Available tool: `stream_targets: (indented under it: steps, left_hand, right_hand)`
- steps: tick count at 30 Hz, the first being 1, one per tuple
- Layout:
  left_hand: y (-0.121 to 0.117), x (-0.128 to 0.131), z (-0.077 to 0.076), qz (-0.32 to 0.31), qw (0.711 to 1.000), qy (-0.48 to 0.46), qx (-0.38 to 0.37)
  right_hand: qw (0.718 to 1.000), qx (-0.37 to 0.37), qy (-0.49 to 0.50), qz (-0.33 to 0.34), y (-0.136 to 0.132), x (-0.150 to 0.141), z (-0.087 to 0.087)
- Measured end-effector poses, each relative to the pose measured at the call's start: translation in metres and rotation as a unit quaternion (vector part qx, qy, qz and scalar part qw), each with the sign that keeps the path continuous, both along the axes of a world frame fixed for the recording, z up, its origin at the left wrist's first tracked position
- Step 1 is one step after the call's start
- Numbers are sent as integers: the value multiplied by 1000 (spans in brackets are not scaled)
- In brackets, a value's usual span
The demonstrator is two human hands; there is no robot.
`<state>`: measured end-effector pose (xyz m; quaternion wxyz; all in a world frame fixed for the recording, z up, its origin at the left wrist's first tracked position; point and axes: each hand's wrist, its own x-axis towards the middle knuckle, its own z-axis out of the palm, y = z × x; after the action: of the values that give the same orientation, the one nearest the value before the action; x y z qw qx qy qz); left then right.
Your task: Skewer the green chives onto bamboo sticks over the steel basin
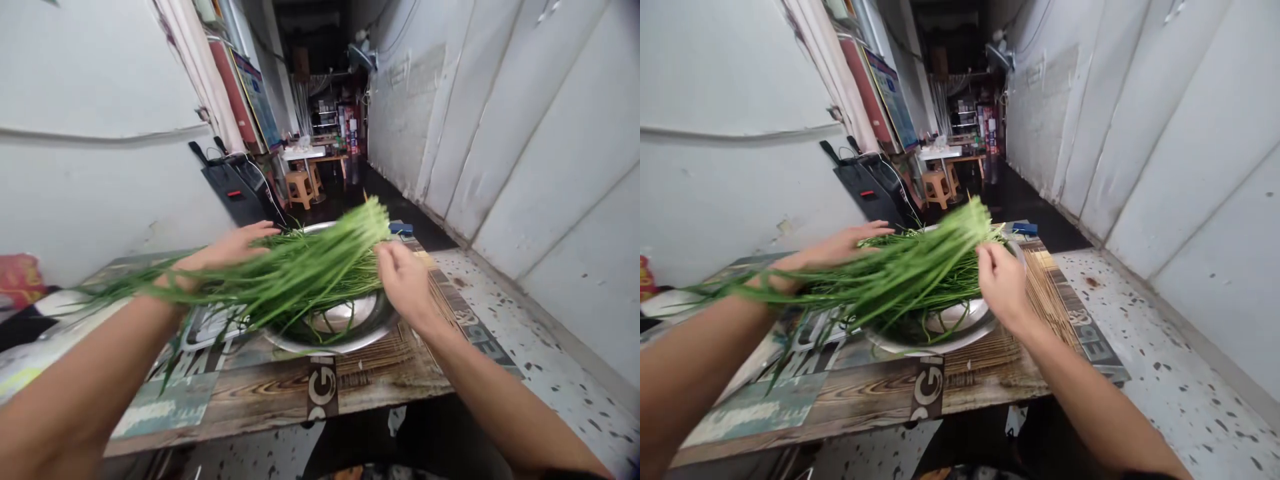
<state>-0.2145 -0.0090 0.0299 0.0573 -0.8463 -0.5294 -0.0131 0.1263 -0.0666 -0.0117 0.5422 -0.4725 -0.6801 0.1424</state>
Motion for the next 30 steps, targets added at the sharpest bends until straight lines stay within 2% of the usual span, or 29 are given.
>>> stream_targets:
  steps: [2,3,5,7,9,10,11,13,16,18,20,21,23,27,30]
  left_hand:
    - [-2,-29,16,67,996,34,-51]
    - [-2,-40,25,115,988,61,-83]
    - [0,-49,45,204,964,116,-121]
    - [2,-35,62,203,966,133,-83]
    - [4,1,72,168,979,114,-20]
    - [5,24,73,128,988,92,-11]
    - [7,49,71,78,995,60,-4]
    - [13,97,56,-2,1000,-17,-17]
    - [27,153,20,-7,991,-132,37]
    - [38,176,-4,-18,989,-146,33]
    - [44,187,-19,-17,990,-131,47]
    - [45,188,-21,-15,992,-117,50]
    - [44,179,-16,-3,996,-79,43]
    - [31,139,13,42,998,-12,37]
    - [21,106,18,-24,999,25,-15]
  right_hand:
    - [994,-39,-105,4,4,16,-33]
    - [989,-41,-141,-1,6,23,-44]
    - [979,-23,-197,-39,10,33,-54]
    - [967,-6,-245,-69,16,39,-53]
    - [959,-1,-275,-69,23,43,-51]
    - [958,-4,-282,-58,27,45,-50]
    - [958,-8,-285,-41,30,48,-49]
    - [959,-16,-283,-11,35,53,-50]
    - [963,-22,-269,8,36,60,-52]
    - [968,-28,-249,8,34,61,-52]
    - [972,-38,-229,17,33,61,-51]
    - [974,-46,-221,27,34,60,-50]
    - [975,-64,-206,50,36,59,-50]
    - [983,-61,-160,66,42,57,-56]
    - [987,-36,-135,82,43,59,-63]
